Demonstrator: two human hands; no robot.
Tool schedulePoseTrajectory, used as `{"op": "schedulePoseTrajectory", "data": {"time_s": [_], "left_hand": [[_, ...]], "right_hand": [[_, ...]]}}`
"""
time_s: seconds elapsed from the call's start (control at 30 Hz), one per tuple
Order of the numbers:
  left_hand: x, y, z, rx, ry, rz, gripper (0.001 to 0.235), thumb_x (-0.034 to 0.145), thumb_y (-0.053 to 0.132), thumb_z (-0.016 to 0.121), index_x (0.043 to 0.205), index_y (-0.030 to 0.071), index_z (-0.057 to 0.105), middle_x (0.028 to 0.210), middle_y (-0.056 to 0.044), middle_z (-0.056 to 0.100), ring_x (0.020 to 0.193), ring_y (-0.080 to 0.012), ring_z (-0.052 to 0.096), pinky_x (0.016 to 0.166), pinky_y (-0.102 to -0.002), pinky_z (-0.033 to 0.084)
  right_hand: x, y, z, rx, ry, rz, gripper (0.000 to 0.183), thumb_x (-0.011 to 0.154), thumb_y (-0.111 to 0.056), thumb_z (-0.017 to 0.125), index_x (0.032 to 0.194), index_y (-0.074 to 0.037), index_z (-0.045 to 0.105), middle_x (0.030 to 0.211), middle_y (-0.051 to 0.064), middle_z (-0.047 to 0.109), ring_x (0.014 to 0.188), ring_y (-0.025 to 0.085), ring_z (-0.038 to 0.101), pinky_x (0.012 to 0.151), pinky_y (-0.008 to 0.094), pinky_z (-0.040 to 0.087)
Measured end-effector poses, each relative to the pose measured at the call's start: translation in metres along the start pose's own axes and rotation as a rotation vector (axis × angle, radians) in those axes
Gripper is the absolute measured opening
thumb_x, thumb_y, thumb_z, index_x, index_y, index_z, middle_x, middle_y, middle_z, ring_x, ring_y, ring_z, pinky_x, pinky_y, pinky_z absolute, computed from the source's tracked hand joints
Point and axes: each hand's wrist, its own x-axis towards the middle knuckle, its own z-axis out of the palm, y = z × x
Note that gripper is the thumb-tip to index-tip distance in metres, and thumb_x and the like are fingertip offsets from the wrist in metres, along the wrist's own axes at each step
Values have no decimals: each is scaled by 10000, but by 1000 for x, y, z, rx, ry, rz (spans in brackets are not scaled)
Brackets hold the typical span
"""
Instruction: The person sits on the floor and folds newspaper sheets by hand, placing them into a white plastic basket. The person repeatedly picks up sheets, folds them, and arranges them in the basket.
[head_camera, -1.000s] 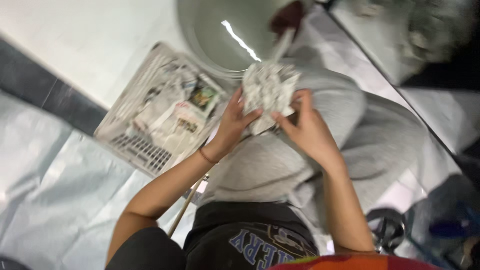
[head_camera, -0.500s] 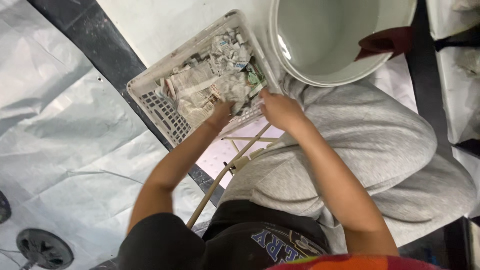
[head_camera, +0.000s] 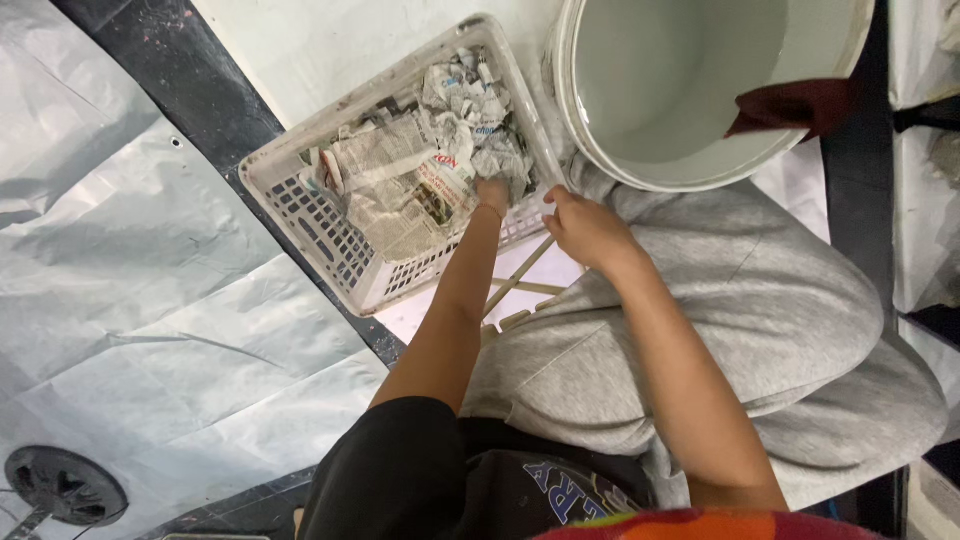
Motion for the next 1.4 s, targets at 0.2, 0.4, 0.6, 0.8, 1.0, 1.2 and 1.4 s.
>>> {"op": "schedulePoseTrajectory", "data": {"time_s": [0.2,0.4,0.6,0.8,1.0,1.2,1.4], "left_hand": [[-19,-4,1,-50,-118,108,531,1070,140,462,1563,0,324,1481,-215,487,1296,-320,555,1059,-384,449],[-134,-15,-3,-305,-444,484,557,1101,173,406,1610,-27,301,1604,-245,428,1408,-341,516,1159,-376,404],[-333,75,-41,-211,-761,873,591,1140,235,346,1665,46,150,1743,-163,176,1602,-288,224,1302,-383,230],[-433,102,37,17,-1114,1157,637,1113,162,545,1663,76,236,1737,-153,244,1611,-285,288,1317,-390,306],[-461,46,217,81,-1269,1252,654,1049,100,579,1633,16,299,1631,-192,415,1529,-311,425,1285,-381,356],[-441,8,368,264,-1153,1137,637,911,48,491,1524,-86,384,1443,-331,559,1376,-413,551,1169,-363,430],[-411,4,412,336,-993,1210,547,910,104,552,1437,-38,510,1326,-311,651,1254,-400,642,1071,-387,507]], "right_hand": [[11,15,12,-26,53,-66,365,989,-167,517,1322,-20,553,1213,239,681,1122,406,652,955,511,494],[-4,11,5,-22,121,-172,455,904,-2,476,1353,15,549,1193,271,682,1083,431,659,912,523,511],[-103,13,-52,250,366,-99,312,963,-58,531,1265,-3,585,1108,213,739,1007,380,710,817,469,546],[-182,135,-57,756,987,-167,187,1072,-50,558,1241,-18,631,1032,98,691,974,193,659,873,325,557],[-198,345,-35,1919,1296,-35,450,1022,-187,549,1423,-25,429,1269,152,625,1123,283,653,911,425,593],[-131,505,-20,2038,1313,49,472,938,-267,506,1383,-113,519,1197,172,671,1048,283,691,887,425,618],[-102,532,-10,2038,1255,-221,215,1025,-199,538,1023,-15,649,913,113,689,800,243,681,731,397,571]]}}
